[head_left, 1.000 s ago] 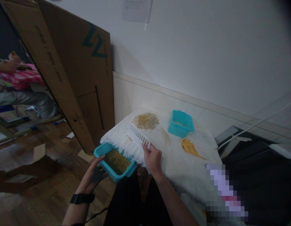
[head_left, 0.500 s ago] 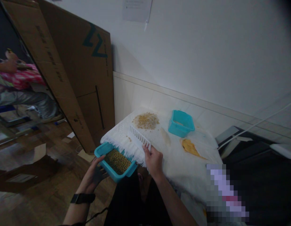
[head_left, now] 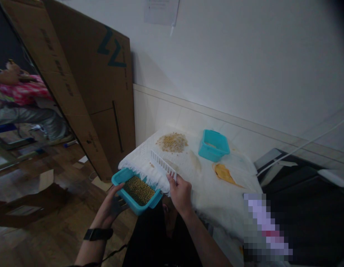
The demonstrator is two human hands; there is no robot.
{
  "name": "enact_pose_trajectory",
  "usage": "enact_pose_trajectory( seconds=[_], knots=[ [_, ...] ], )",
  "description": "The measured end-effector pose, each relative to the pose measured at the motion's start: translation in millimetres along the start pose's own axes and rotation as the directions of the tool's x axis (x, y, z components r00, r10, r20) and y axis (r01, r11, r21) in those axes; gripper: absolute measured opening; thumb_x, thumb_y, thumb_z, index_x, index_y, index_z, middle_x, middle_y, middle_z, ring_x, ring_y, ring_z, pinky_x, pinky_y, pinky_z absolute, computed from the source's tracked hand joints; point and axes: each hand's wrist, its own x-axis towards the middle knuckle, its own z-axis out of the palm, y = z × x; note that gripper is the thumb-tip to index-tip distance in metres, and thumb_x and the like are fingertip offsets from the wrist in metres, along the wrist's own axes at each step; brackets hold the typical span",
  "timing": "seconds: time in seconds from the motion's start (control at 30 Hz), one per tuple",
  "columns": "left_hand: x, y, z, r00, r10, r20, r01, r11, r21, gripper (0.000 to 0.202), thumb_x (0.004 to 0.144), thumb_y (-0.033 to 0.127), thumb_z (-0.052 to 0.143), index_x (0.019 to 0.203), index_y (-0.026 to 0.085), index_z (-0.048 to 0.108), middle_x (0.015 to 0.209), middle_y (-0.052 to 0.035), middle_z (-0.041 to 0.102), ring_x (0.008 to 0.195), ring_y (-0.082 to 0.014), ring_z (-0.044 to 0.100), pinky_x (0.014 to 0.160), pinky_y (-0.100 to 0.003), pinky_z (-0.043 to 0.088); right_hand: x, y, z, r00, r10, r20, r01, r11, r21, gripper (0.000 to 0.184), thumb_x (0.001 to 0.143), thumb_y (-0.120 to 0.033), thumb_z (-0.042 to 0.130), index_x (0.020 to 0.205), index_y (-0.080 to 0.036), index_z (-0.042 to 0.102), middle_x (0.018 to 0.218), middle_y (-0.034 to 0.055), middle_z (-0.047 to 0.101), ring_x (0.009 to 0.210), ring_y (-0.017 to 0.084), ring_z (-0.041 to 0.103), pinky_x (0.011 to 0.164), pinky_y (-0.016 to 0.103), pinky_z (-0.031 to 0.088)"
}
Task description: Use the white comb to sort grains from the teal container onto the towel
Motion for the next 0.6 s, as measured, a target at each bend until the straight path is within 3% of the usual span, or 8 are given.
enact_pose_trajectory(
  seconds=[0.17, 0.3, 0.43, 0.6],
  knots=[
    [1.5, 0.0, -3.7, 0.999, 0.003, 0.032, -0.003, 1.000, -0.006, 0.052, 0.090, 0.037, 0.090, 0.138, 0.028, 0.071, 0.113, -0.0092, 0.080, 0.088, -0.0267, 0.080, 0.078, -0.041, 0.069, -1.5, 0.7, 2.1, 1.000, 0.001, -0.013, 0.000, 0.998, 0.066, 0.063, 0.113, -0.064, 0.054, 0.084, -0.017, 0.084, 0.075, 0.0134, 0.083, 0.065, 0.023, 0.077, 0.062, 0.027, 0.051],
    [5.5, -0.9, -4.7, 1.000, -0.002, 0.009, 0.002, 1.000, -0.006, 0.049, 0.091, 0.037, 0.089, 0.135, 0.027, 0.071, 0.108, -0.0081, 0.079, 0.084, -0.0259, 0.079, 0.075, -0.041, 0.068, 8.8, 7.0, 11.6, 0.998, 0.008, -0.059, -0.010, 0.999, -0.034, 0.068, 0.113, -0.067, 0.050, 0.079, -0.018, 0.082, 0.067, 0.0150, 0.079, 0.058, 0.024, 0.073, 0.058, 0.029, 0.047],
    [7.1, -1.0, -3.5, 1.000, -0.005, -0.002, 0.005, 1.000, -0.011, 0.045, 0.093, 0.035, 0.086, 0.134, 0.026, 0.071, 0.109, -0.0088, 0.079, 0.082, -0.0257, 0.079, 0.073, -0.041, 0.068, 17.2, 6.6, 21.7, 1.000, 0.005, -0.015, -0.005, 0.998, -0.062, 0.066, 0.114, -0.063, 0.047, 0.081, -0.018, 0.083, 0.070, 0.0162, 0.081, 0.062, 0.025, 0.076, 0.059, 0.029, 0.046],
    [5.8, -0.1, -3.8, 1.000, -0.015, -0.008, 0.014, 1.000, -0.020, 0.051, 0.087, 0.034, 0.090, 0.134, 0.025, 0.072, 0.107, -0.0093, 0.081, 0.081, -0.0265, 0.079, 0.073, -0.042, 0.068, 9.5, 3.9, 12.0, 1.000, -0.005, 0.017, 0.004, 0.999, 0.031, 0.060, 0.111, -0.062, 0.056, 0.080, -0.018, 0.083, 0.067, 0.0111, 0.080, 0.059, 0.023, 0.075, 0.059, 0.027, 0.049]
  ],
)
